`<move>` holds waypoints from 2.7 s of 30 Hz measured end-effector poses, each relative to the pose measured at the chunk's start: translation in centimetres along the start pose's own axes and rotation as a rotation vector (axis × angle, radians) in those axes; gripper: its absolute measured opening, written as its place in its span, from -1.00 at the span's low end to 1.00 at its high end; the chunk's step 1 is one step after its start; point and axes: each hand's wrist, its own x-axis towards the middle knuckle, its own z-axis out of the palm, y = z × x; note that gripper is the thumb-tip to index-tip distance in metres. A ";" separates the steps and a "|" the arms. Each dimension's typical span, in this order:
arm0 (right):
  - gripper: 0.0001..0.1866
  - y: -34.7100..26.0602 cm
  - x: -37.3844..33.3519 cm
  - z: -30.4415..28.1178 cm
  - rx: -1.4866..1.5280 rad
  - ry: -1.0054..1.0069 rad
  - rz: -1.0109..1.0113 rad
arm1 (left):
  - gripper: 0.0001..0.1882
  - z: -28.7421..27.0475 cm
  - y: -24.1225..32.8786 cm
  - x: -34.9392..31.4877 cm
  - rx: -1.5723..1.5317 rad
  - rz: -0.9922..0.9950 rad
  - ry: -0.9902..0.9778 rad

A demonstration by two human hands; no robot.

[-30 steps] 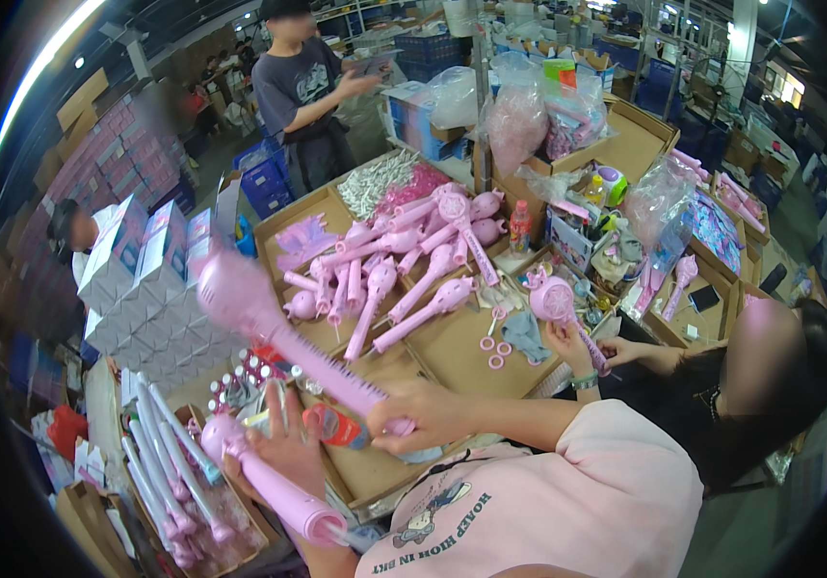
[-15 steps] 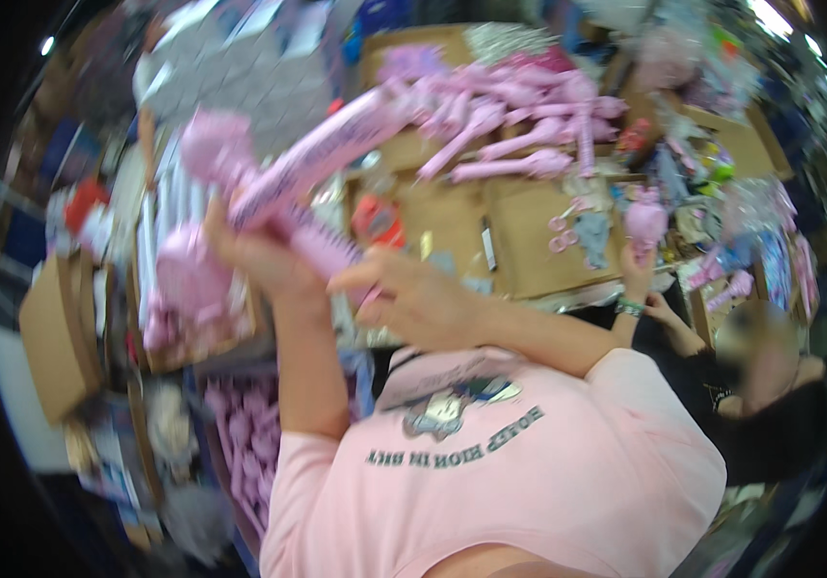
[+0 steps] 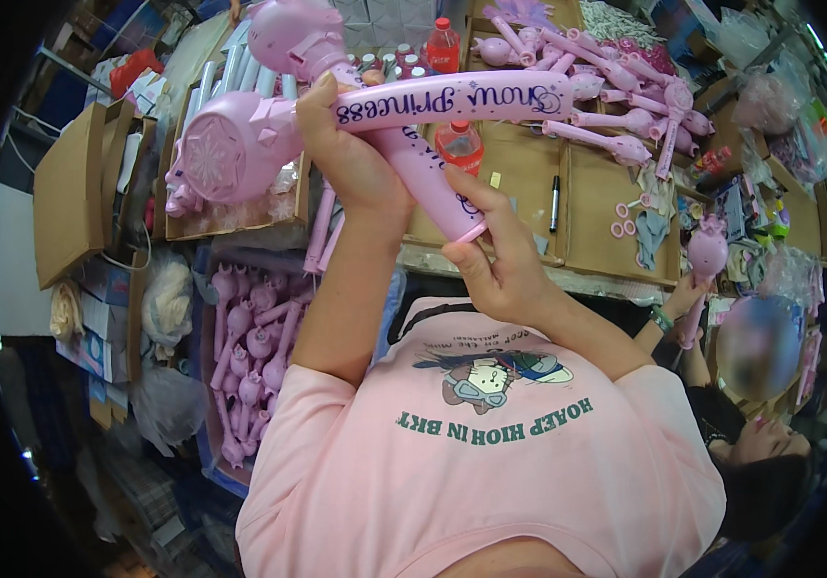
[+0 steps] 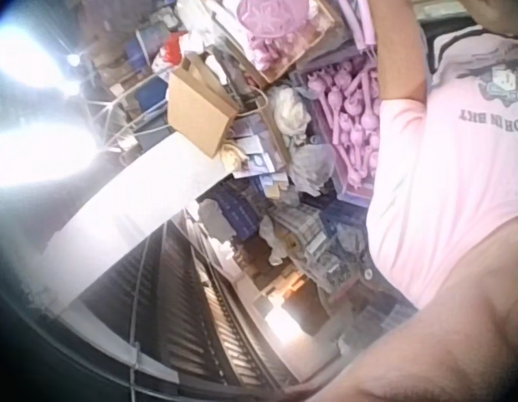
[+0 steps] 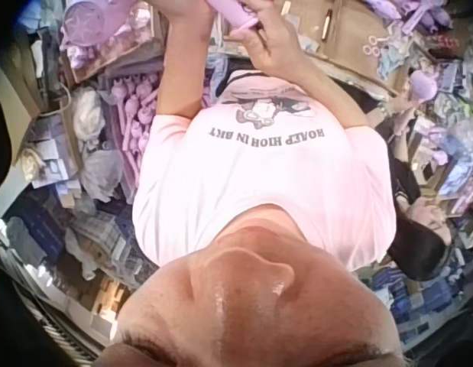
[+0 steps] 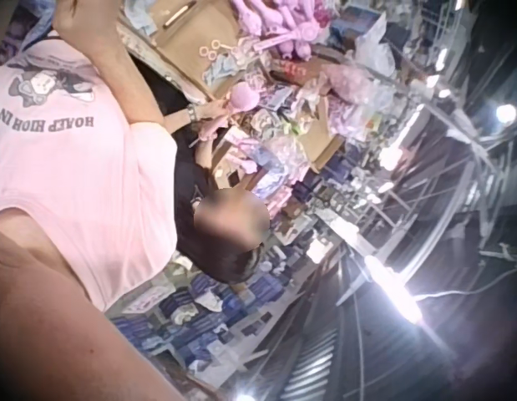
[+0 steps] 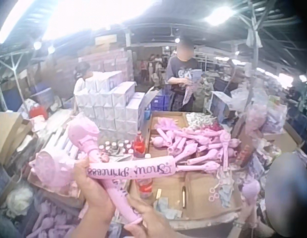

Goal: The person assembles pink fan sticks by attaching the head to the handle, writing on the head with a marker, wiping the surface with a cloth, and placing the finished items into a bin. The person repeats this process for multiple units.

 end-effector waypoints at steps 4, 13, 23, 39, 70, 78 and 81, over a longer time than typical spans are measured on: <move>-0.28 -0.7 -0.2 0.0 0.362 -0.050 0.179 | -0.71 -0.7 0.2 0.4 -0.035 -0.001 -0.044; -0.23 -2.0 -0.3 0.7 0.897 -0.070 0.384 | -0.67 -0.8 0.6 -0.1 -0.168 -0.067 -0.254; -0.34 -1.3 0.1 -0.9 0.622 -0.073 0.303 | -0.68 -0.1 0.5 0.5 -0.064 0.122 -0.135; -0.57 1.5 0.0 -4.1 0.665 0.032 0.437 | -0.80 1.8 -2.9 -1.5 0.200 0.132 -0.042; -0.33 2.6 -0.8 -6.6 0.012 0.061 -0.021 | -0.79 2.1 -3.6 1.7 0.109 0.070 0.068; -0.40 3.9 -0.5 -6.3 -0.300 0.243 -0.220 | -0.79 2.6 -4.8 1.6 0.202 0.161 0.026; -0.37 4.7 -0.9 -6.6 -0.150 0.068 -0.013 | -0.81 2.7 -5.1 1.2 0.243 0.121 0.045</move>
